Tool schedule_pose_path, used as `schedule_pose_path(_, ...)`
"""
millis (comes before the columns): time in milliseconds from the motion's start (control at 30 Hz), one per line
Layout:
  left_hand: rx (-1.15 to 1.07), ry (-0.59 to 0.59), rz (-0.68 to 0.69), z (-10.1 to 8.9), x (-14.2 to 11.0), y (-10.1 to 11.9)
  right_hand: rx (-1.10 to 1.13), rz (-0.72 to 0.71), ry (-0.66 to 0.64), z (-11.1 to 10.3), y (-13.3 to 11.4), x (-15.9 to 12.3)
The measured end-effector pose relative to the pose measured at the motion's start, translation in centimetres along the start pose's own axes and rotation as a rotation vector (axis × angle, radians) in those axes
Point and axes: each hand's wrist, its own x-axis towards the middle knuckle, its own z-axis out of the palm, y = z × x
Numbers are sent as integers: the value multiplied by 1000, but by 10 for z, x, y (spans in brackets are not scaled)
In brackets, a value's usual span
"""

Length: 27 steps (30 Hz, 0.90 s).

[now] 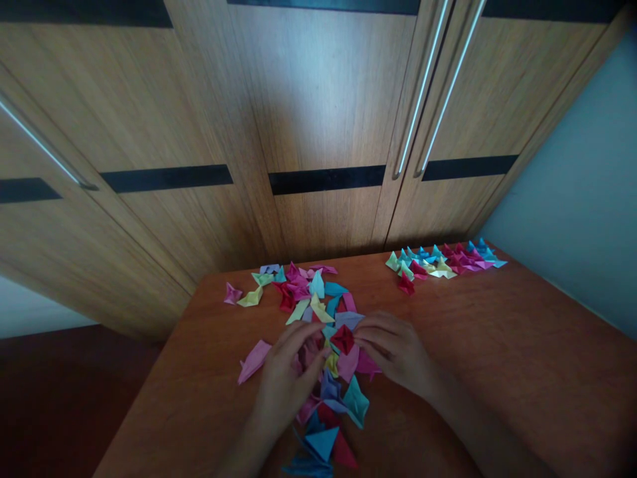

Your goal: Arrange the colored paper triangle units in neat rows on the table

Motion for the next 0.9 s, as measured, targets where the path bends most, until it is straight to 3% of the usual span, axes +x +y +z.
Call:
schedule_pose_path(133,-36,-66,26,5,-2,-2,38,-45,-30,4,-4,-1)
schedule_pose_path(267,-83,14,-34,-2,1,-8,65,27,40,1,-2,-1)
schedule_pose_path(567,-270,110,-182,-5,1,-17,91,124,61,-5,3,0)
schedule_pose_path(900,-133,34,-40,-1,2,-12,-24,52,-46,-3,3,1)
